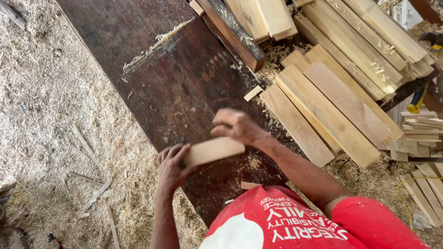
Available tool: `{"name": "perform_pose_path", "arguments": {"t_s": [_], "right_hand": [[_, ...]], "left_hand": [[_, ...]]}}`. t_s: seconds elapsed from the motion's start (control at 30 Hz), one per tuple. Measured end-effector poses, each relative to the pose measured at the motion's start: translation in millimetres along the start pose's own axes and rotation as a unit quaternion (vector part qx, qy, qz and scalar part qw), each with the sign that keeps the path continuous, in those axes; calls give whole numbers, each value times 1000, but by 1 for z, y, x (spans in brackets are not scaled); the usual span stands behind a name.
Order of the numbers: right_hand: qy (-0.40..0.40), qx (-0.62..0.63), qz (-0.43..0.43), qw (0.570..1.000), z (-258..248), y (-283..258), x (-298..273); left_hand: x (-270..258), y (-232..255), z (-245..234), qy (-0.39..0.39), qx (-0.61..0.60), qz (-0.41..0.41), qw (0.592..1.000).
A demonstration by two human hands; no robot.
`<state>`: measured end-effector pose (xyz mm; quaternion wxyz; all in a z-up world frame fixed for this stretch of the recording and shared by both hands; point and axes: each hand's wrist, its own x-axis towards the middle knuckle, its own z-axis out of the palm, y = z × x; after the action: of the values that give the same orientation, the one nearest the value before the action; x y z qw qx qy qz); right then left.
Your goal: The person processes wooden boards at a workbench, repeatedly sliding them against a fixed guide to prepare or smooth the edges. They handle several boards one at a time, moving them from a pile to the guide and then setting them aside.
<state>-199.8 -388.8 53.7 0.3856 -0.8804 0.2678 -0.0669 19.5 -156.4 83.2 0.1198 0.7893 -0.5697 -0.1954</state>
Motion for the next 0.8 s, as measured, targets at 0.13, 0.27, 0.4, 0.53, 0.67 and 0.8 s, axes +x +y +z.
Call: {"name": "perform_pose_path", "arguments": {"t_s": [0.13,0.27,0.4,0.53,0.67,0.8], "right_hand": [[307,-392,-73,864,-32,22,-1],[-61,-179,80,979,-33,-28,-19],[135,-117,-157,971,-48,-78,-34],[269,-276,-343,857,-46,-98,-39],[96,-230,-188,950,-64,-47,-27],[313,-149,-154,925,-132,20,4]], "left_hand": [[-91,-26,1,-2,-73,-131,989],[-112,-49,-4,99,-123,-217,963],[-97,-25,-25,175,-71,-125,974],[-44,39,-45,137,57,1,989],[8,85,-52,307,83,94,943],[17,79,-61,412,0,93,906]]}}
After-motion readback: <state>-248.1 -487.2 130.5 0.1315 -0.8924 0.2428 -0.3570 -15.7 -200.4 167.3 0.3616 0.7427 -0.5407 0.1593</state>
